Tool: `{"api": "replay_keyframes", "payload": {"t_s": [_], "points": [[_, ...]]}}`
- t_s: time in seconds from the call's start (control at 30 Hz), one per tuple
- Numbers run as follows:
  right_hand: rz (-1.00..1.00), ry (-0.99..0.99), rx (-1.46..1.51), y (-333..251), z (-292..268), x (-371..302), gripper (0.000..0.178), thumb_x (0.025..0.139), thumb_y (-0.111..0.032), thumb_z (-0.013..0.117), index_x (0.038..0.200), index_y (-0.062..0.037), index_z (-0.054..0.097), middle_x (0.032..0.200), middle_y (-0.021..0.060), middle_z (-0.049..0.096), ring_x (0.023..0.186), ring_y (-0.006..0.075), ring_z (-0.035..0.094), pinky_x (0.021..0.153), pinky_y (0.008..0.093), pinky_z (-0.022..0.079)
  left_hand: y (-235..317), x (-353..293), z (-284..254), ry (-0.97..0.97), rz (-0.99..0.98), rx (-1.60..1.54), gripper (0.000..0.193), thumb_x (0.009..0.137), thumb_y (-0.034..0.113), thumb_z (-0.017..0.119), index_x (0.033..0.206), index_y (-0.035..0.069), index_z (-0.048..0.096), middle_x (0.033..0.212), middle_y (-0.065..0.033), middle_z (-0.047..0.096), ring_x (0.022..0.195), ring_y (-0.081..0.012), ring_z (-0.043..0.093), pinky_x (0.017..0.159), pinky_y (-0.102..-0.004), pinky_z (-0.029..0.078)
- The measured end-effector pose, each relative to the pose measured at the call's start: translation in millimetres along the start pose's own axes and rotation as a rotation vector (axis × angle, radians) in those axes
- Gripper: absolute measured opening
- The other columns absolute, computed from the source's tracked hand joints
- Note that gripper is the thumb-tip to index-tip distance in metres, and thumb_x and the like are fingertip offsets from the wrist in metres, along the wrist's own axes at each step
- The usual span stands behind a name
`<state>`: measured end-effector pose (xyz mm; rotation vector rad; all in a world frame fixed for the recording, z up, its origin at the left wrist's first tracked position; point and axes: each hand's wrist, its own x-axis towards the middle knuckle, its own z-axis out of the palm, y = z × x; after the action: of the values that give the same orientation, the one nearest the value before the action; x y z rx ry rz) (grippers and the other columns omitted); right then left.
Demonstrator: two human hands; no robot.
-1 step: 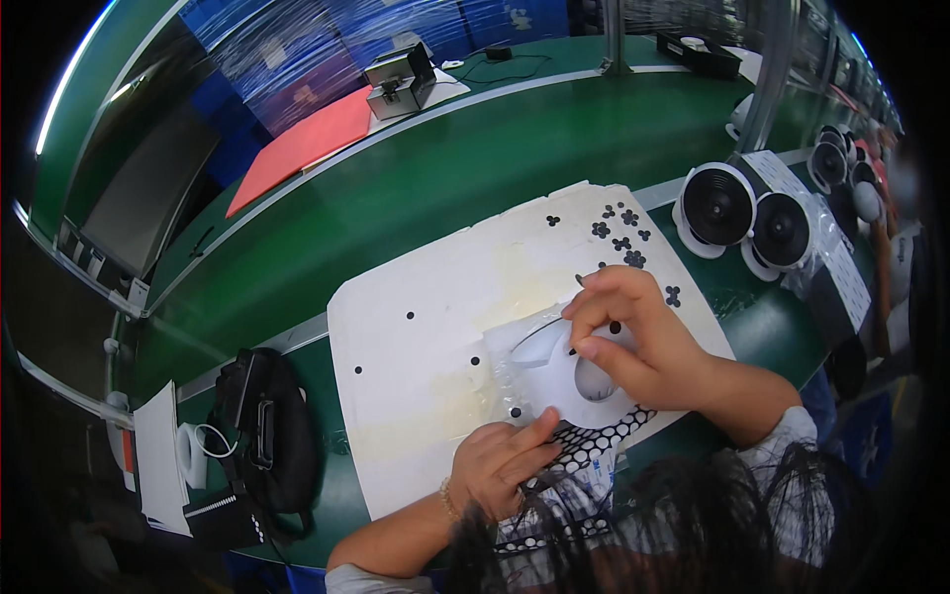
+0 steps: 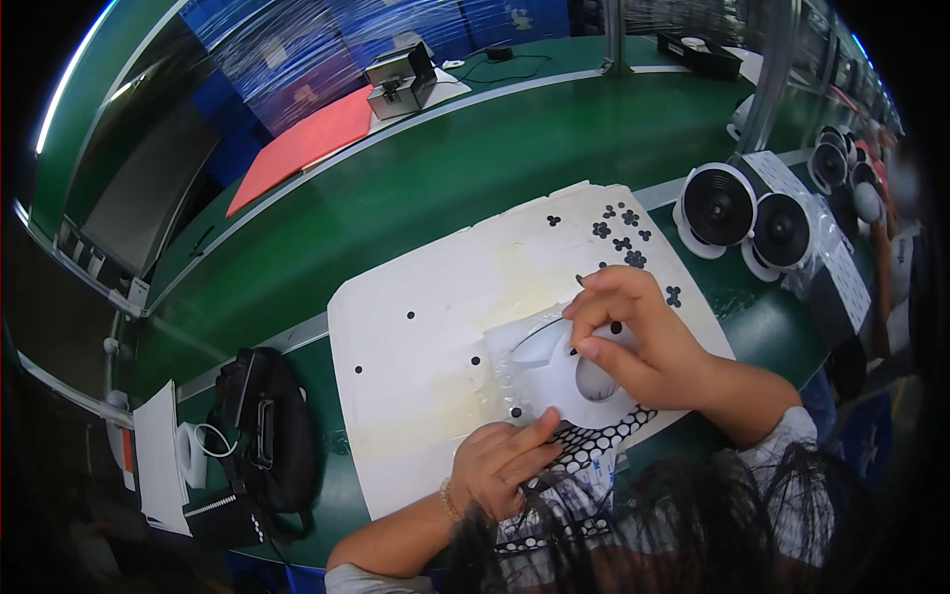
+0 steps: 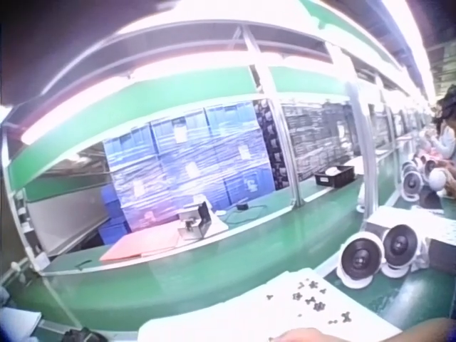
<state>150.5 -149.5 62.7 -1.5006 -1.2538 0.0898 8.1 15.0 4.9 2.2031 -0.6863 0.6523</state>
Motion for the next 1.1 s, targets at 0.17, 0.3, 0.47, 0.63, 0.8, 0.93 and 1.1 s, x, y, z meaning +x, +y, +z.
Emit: {"api": "replay_keyframes", "payload": {"t_s": [0.17, 0.3, 0.47, 0.63, 0.8, 0.93, 1.1], "points": [[0.002, -0.018, -0.044, -1, 1, 0, 0.047, 0.077, 0.004, 0.052, 0.117, -0.0013, 0.029, 0.08, 0.0055, 0.054, 0.078, 0.0192, 0.054, 0.082, 0.0322, 0.038, 1, 1, 0, 0.006, 0.005, -0.008, 0.035, 0.053, 0.002, 0.06, 0.089, 0.002, 0.059, 0.119, -0.0159, 0.049, 0.064, -0.0232, 0.057, 0.057, -0.0312, 0.045], [-0.095, 0.019, -0.262, -7, -2, -4, 0.042, 0.074, 0.002, 0.056, 0.113, -0.0039, 0.04, 0.082, 0.0047, 0.055, 0.082, 0.0216, 0.055, 0.084, 0.0368, 0.036, 2, 2, 2, 0.013, 0.02, -0.001, 0.034, 0.054, 0.003, 0.061, 0.088, 0.001, 0.059, 0.119, -0.0159, 0.049, 0.063, -0.0233, 0.057, 0.057, -0.0312, 0.045], [-0.189, -0.049, -0.928, -35, -3, -10, 0.028, 0.069, -0.011, 0.064, 0.097, -0.013, 0.058, 0.104, 0.0063, 0.055, 0.108, 0.0251, 0.048, 0.093, 0.0441, 0.025, 3, 3, 0, 0.021, 0.007, 0.023, 0.033, 0.055, 0.006, 0.063, 0.087, 0.001, 0.06, 0.12, -0.0155, 0.049, 0.065, -0.0234, 0.057, 0.058, -0.0321, 0.045], [0.009, -0.032, -0.518, -27, -8, -34, 0.016, 0.072, -0.014, 0.064, 0.087, -0.0141, 0.059, 0.127, 0.0134, 0.038, 0.124, 0.0357, 0.024, 0.097, 0.0458, 0.017, 2, -1, 3, -0.024, -0.016, 0.059, 0.033, 0.055, 0.008, 0.063, 0.087, 0.002, 0.06, 0.122, -0.014, 0.047, 0.07, -0.0248, 0.057, 0.065, -0.0344, 0.045], [0.137, -0.103, -0.318, -25, 3, -40, 0.006, 0.074, -0.013, 0.061, 0.078, -0.0126, 0.057, 0.133, 0.0163, 0.03, 0.127, 0.04, 0.014, 0.098, 0.0467, 0.013, -2, -3, 8, -0.002, -0.009, 0.066, 0.035, 0.053, 0.006, 0.061, 0.088, 0.003, 0.059, 0.124, -0.014, 0.045, 0.075, -0.0255, 0.057, 0.072, -0.0347, 0.045], [0.138, -0.103, -0.306, -22, 5, -40, 0.004, 0.075, -0.011, 0.059, 0.076, -0.0119, 0.056, 0.135, 0.0172, 0.028, 0.127, 0.0408, 0.014, 0.098, 0.0466, 0.014, -5, -8, 13, 0.04, -0.005, 0.043, 0.035, 0.054, 0.008, 0.062, 0.088, 0.003, 0.059, 0.124, -0.0143, 0.045, 0.077, -0.026, 0.058, 0.071, -0.0344, 0.045], [0.141, -0.104, -0.318, -22, 5, -41, 0.003, 0.075, -0.011, 0.059, 0.076, -0.0117, 0.056, 0.136, 0.0175, 0.027, 0.127, 0.0407, 0.015, 0.098, 0.0467, 0.014, -2, -5, 14, 0.058, -0.017, 0.023, 0.036, 0.055, 0.01, 0.063, 0.089, 0.002, 0.058, 0.125, -0.015, 0.045, 0.077, -0.0276, 0.058, 0.066, -0.0339, 0.047]]}}
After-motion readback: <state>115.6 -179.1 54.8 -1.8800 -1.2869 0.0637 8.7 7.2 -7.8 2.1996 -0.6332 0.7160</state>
